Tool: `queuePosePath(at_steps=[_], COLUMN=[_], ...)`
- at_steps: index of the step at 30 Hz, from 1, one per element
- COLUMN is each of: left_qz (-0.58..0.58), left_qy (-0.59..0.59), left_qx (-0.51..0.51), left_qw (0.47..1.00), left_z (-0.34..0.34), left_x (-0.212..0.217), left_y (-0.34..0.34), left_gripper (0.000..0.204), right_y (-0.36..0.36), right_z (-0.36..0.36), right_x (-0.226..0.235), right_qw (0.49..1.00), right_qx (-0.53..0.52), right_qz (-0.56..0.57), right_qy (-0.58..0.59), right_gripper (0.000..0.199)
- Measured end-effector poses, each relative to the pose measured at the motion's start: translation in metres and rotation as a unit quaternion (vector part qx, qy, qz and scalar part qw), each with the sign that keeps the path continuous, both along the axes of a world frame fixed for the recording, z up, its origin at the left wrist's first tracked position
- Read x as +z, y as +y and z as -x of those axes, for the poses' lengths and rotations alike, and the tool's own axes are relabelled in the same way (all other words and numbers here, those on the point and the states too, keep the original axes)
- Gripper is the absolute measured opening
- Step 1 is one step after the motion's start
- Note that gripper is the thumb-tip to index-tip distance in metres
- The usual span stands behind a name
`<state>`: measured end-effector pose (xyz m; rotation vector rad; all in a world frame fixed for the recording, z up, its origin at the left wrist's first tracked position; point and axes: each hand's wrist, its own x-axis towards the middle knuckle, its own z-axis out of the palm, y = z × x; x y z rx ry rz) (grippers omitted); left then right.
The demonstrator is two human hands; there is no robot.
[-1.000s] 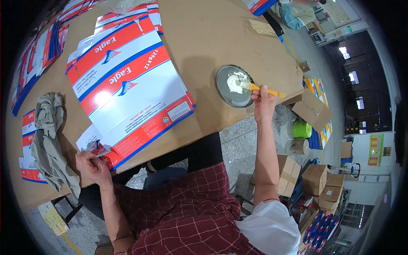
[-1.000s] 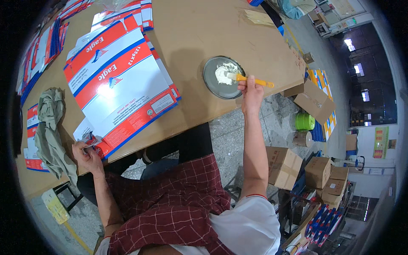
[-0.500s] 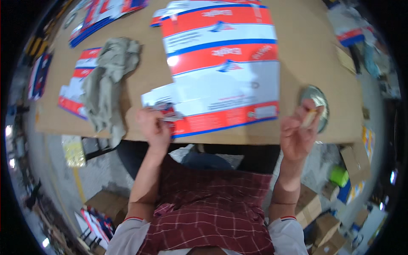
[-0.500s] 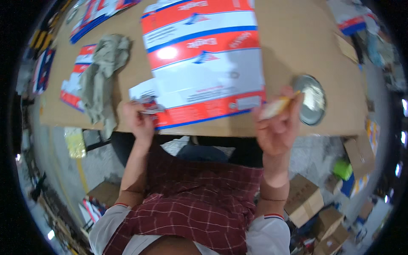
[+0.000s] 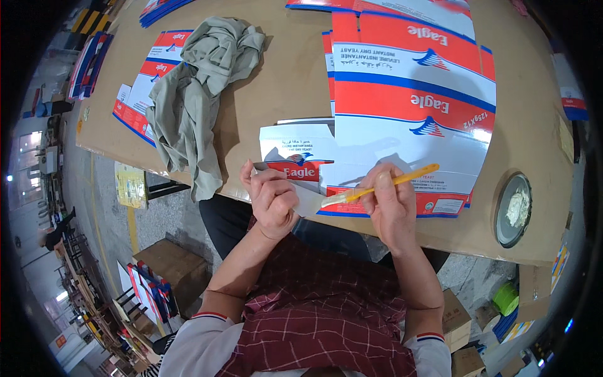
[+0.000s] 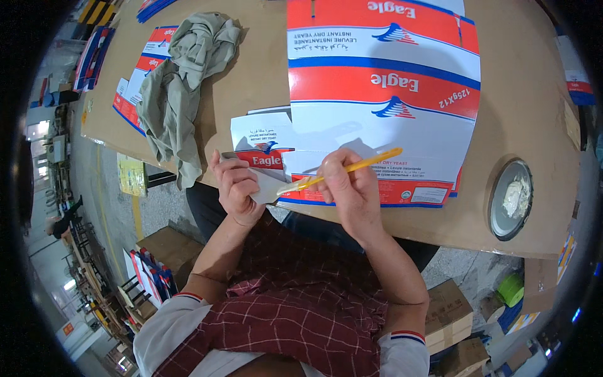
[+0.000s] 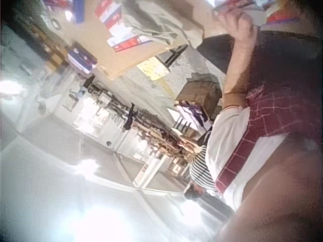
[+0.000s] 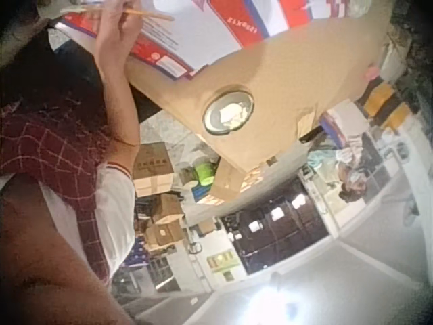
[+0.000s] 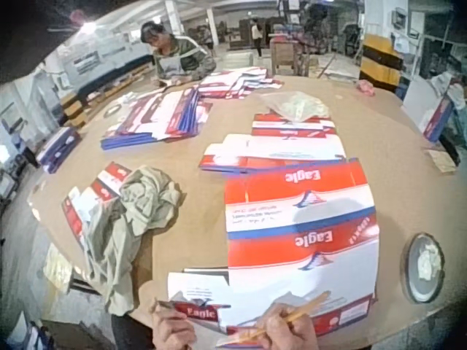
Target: The recorder is applying glue to cardboard packaging flaps using a brush and folding them.
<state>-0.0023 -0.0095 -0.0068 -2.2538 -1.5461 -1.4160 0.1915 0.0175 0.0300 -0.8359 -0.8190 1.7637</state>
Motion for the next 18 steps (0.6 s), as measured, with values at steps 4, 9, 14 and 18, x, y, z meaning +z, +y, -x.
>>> queuePosePath(at_steps=[4, 9, 14, 18], left_qz=[-0.015, -0.014, -0.012, -0.037], left_qy=[0.007, 0.003, -0.017, -0.042], left_qx=[-0.009, -0.017, -0.032, -0.043], left_qw=[1.000, 1.000, 0.999, 0.997], left_z=[0.001, 0.002, 0.004, 0.004], left_x=[-0.001, 0.001, -0.003, -0.007], left_y=[-0.002, -0.005, -0.007, -0.005], left_gripper=[0.023, 0.022, 0.022, 0.024], right_y=[-0.002, -0.001, 0.002, 0.003], right_z=[0.003, 0.003, 0.003, 0.004], right_x=[0.009, 0.005, -0.001, -0.002], right_qw=[0.994, 0.990, 0.996, 0.995], right_qx=[0.018, 0.013, 0.023, 0.026], right_qz=[-0.029, -0.050, -0.036, -0.046], right_qy=[-0.107, -0.131, -0.084, -0.085], right_gripper=[0.020, 0.021, 0.021, 0.021])
